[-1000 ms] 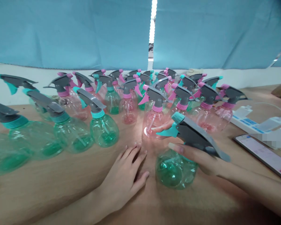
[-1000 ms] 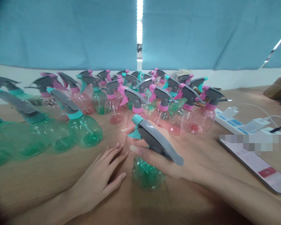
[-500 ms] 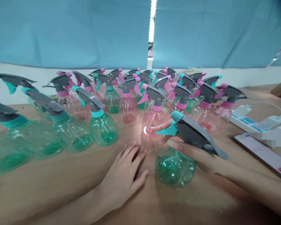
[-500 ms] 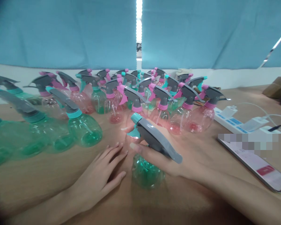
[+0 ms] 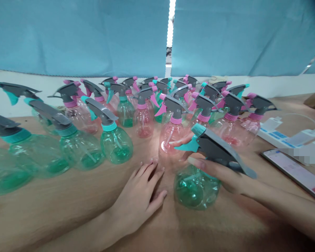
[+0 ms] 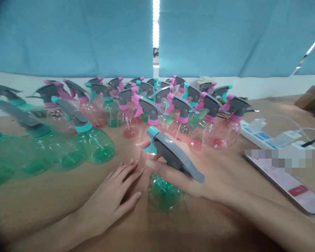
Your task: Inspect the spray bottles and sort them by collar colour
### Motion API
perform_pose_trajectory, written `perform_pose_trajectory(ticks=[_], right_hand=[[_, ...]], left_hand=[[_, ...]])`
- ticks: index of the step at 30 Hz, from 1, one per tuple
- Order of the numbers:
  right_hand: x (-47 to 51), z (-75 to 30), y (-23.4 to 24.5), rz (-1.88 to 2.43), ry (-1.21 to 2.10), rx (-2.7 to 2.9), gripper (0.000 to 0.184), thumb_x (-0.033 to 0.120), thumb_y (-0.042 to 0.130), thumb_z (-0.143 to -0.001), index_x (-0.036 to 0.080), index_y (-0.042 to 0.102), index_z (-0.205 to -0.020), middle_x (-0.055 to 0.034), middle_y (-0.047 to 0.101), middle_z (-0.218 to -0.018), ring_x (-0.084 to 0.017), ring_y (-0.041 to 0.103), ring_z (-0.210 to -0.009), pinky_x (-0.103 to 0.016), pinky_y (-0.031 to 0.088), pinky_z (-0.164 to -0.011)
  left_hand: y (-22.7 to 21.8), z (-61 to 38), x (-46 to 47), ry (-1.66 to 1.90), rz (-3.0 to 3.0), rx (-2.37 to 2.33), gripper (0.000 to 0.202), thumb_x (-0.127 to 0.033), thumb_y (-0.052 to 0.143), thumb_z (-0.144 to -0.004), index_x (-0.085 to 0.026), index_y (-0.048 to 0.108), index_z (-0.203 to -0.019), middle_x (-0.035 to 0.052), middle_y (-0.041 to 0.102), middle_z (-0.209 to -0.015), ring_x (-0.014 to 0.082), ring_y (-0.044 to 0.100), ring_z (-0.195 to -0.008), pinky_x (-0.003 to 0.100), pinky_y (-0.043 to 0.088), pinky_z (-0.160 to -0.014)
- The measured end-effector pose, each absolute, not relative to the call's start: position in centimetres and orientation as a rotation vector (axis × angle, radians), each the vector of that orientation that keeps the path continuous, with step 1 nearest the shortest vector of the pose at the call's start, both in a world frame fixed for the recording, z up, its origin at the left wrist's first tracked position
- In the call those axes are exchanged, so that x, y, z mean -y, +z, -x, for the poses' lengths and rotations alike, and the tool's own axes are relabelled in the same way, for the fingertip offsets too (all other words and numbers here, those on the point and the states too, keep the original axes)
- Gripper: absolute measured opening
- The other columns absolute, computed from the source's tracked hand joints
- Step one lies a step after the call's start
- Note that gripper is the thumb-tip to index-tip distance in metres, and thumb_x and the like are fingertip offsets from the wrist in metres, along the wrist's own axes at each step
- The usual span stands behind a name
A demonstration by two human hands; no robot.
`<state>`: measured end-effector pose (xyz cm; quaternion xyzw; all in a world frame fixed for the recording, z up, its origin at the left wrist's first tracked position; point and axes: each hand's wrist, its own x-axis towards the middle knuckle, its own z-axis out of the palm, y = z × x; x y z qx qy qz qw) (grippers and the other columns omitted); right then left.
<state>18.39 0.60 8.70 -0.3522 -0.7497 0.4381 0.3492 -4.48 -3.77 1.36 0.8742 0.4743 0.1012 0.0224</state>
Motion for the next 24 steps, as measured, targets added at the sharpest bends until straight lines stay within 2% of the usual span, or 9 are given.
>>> perform_pose_trajectory(ticks=[9,14,19,24], right_hand=[[-0.45,-18.21,8.84,0.848,1.131,1.902,0.033,0.038,0.060,-0.087,0.029,0.062,-0.118,-0.0016,0.071,-0.091,-0.019,0.067,-0.081,-0.032,0.052,-0.075],[-0.78,-18.24,8.61,0.856,1.108,1.940,0.037,0.042,0.057,-0.088,0.029,0.058,-0.123,0.0005,0.070,-0.079,-0.017,0.066,-0.068,-0.032,0.052,-0.073],[-0.77,-18.18,8.66,0.812,1.120,1.919,0.038,0.042,0.058,-0.088,0.030,0.058,-0.124,-0.0013,0.070,-0.089,-0.017,0.066,-0.074,-0.031,0.052,-0.072],[-0.76,-18.52,8.25,0.929,1.065,1.924,0.037,0.047,0.060,-0.085,0.030,0.062,-0.118,0.0019,0.070,-0.079,-0.015,0.063,-0.063,-0.031,0.052,-0.070]], left_hand=[[1.01,4.61,3.68,0.344,-2.724,-1.447,0.046,-0.035,0.050,-0.095,-0.012,0.048,-0.135,0.0162,0.048,-0.140,0.0316,0.039,-0.132,0.051,0.033,-0.106],[1.25,4.51,3.75,0.345,-2.716,-1.447,0.046,-0.035,0.049,-0.095,-0.012,0.049,-0.135,0.0164,0.048,-0.140,0.0318,0.039,-0.132,0.051,0.034,-0.106],[1.27,4.54,3.76,0.360,-2.699,-1.461,0.046,-0.036,0.049,-0.095,-0.015,0.048,-0.135,0.0147,0.049,-0.140,0.0313,0.040,-0.132,0.050,0.034,-0.106],[1.10,4.57,3.73,0.372,-2.699,-1.454,0.047,-0.035,0.050,-0.094,-0.014,0.048,-0.136,0.0153,0.050,-0.139,0.0317,0.040,-0.131,0.050,0.035,-0.106]])
